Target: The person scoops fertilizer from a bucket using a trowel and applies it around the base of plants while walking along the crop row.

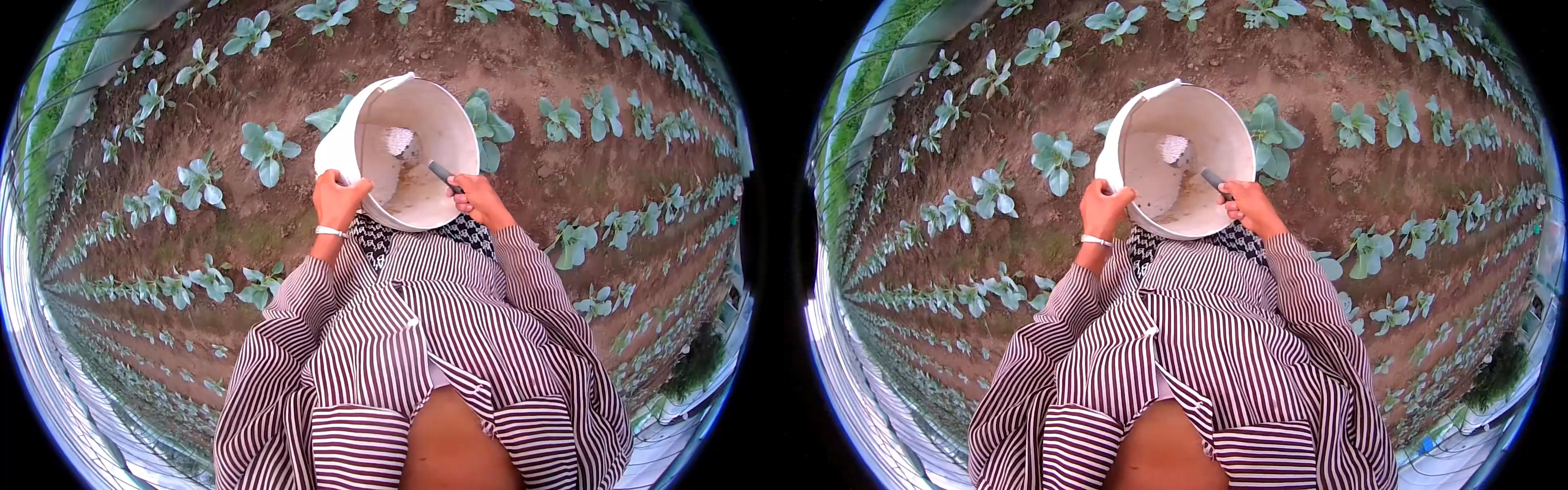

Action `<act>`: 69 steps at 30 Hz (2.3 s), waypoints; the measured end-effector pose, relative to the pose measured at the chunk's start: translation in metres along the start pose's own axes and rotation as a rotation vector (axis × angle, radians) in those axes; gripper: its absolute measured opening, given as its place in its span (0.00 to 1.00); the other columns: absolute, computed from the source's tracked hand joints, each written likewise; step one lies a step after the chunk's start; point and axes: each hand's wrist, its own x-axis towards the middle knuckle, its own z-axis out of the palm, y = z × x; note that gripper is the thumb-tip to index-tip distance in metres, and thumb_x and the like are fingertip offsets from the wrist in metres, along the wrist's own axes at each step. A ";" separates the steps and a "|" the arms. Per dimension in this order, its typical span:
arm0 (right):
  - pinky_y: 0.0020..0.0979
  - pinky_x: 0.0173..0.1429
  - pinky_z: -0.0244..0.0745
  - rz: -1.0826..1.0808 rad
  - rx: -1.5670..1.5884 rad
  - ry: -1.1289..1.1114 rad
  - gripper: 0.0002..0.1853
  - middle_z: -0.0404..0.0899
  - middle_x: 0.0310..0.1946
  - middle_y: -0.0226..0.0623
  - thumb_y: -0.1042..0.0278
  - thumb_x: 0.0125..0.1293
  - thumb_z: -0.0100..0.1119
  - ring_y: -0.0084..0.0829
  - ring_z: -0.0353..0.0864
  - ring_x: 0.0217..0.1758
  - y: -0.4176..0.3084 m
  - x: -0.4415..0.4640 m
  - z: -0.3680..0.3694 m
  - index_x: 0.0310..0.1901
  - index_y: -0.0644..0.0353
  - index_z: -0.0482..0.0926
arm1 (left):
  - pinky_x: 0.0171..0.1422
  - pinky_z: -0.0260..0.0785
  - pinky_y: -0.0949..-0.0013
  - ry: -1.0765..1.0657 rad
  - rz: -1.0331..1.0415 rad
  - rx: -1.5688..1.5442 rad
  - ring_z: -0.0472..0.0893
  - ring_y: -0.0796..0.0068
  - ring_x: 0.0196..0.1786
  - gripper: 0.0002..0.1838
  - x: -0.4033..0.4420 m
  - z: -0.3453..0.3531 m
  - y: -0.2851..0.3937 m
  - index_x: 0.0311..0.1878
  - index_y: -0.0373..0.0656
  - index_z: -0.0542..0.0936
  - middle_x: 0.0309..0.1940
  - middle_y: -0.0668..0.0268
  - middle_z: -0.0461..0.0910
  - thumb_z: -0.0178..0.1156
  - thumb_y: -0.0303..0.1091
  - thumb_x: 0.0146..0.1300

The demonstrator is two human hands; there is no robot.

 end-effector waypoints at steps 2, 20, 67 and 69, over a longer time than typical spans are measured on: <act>0.15 0.15 0.52 0.036 0.064 -0.059 0.08 0.71 0.27 0.35 0.71 0.65 0.52 0.12 0.57 0.17 0.013 -0.005 0.012 0.39 0.69 0.70 | 0.33 0.69 0.66 0.010 -0.078 -0.002 0.74 0.69 0.27 0.23 -0.003 -0.015 -0.016 0.27 0.33 0.74 0.25 0.58 0.75 0.69 0.44 0.35; 0.16 0.14 0.52 -0.030 0.238 0.103 0.09 0.70 0.24 0.34 0.69 0.64 0.52 0.13 0.59 0.16 0.056 0.016 -0.012 0.37 0.68 0.69 | 0.30 0.77 0.63 0.150 -0.629 -0.731 0.79 0.65 0.27 0.15 -0.033 -0.106 -0.202 0.39 0.32 0.71 0.31 0.57 0.77 0.58 0.33 0.53; 0.17 0.15 0.53 -0.070 0.730 0.406 0.07 0.70 0.27 0.38 0.73 0.64 0.50 0.16 0.61 0.16 0.017 0.040 -0.081 0.41 0.66 0.67 | 0.23 0.72 0.67 0.128 -0.480 -0.861 0.75 0.71 0.22 0.07 0.036 -0.132 -0.194 0.33 0.37 0.71 0.24 0.64 0.73 0.56 0.28 0.53; 0.17 0.15 0.53 -0.096 0.717 0.402 0.08 0.70 0.27 0.38 0.73 0.64 0.51 0.16 0.61 0.16 0.014 0.037 -0.079 0.41 0.67 0.67 | 0.25 0.72 0.68 0.140 -0.478 -0.876 0.74 0.73 0.23 0.07 0.041 -0.133 -0.197 0.33 0.38 0.71 0.24 0.65 0.73 0.57 0.29 0.53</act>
